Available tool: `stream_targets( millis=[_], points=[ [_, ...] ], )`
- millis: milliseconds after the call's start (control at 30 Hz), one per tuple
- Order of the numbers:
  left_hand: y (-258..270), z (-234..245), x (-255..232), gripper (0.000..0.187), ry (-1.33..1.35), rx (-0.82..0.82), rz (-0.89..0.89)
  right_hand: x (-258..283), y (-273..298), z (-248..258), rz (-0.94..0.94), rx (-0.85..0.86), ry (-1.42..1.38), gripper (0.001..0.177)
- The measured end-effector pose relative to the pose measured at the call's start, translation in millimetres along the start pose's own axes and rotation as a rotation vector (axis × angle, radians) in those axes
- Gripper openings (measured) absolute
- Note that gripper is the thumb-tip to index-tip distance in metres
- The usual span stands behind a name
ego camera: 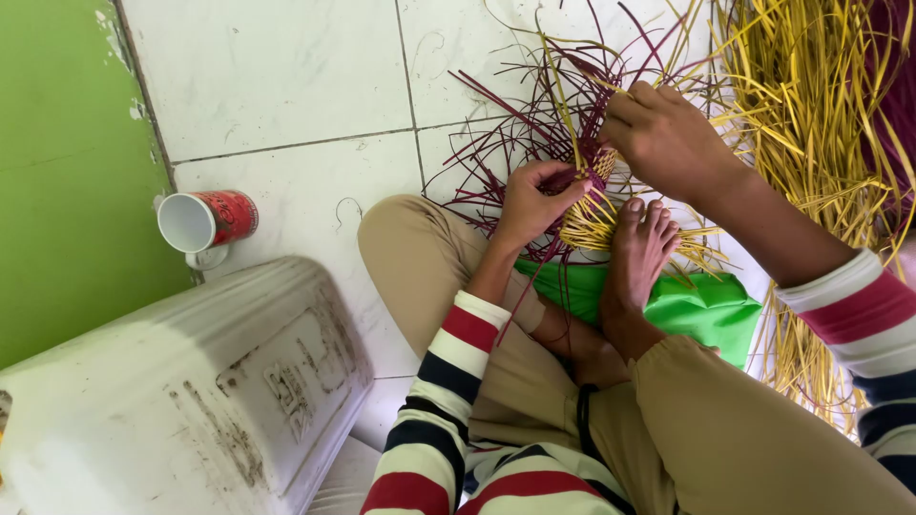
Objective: Weaving colored straw strands together by hand to create a braided structure
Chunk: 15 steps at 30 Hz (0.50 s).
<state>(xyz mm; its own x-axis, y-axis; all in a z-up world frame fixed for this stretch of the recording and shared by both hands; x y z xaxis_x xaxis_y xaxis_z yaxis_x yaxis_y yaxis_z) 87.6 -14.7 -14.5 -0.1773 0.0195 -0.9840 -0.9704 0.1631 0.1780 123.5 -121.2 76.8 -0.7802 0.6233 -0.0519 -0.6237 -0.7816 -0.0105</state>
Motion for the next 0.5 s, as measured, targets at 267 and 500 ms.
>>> stream_targets(
  millis=[267,500],
  points=[
    [3.7,0.8,-11.4,0.022,0.106,0.024,0.028,-4.4,1.9,0.1,-0.051,0.005,-0.037,0.004],
    [-8.8,14.3,-10.8,0.018,-0.060,-0.100,-0.020,-2.6,-1.6,3.9,-0.033,0.011,-0.297,0.010]
  ],
)
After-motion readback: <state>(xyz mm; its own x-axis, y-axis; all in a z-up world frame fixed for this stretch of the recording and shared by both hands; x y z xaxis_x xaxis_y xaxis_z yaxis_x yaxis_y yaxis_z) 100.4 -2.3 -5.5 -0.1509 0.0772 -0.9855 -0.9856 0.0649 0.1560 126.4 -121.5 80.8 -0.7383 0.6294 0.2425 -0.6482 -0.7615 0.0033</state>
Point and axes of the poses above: each hand's wrist, its own y-axis away from the middle knuckle, its own z-axis out of the back of the hand, x = y × z, the point moved 9 cm from there along -y, towards the middle knuckle, and after that the axes turned 1 degree about z, right-handed, at the moved point
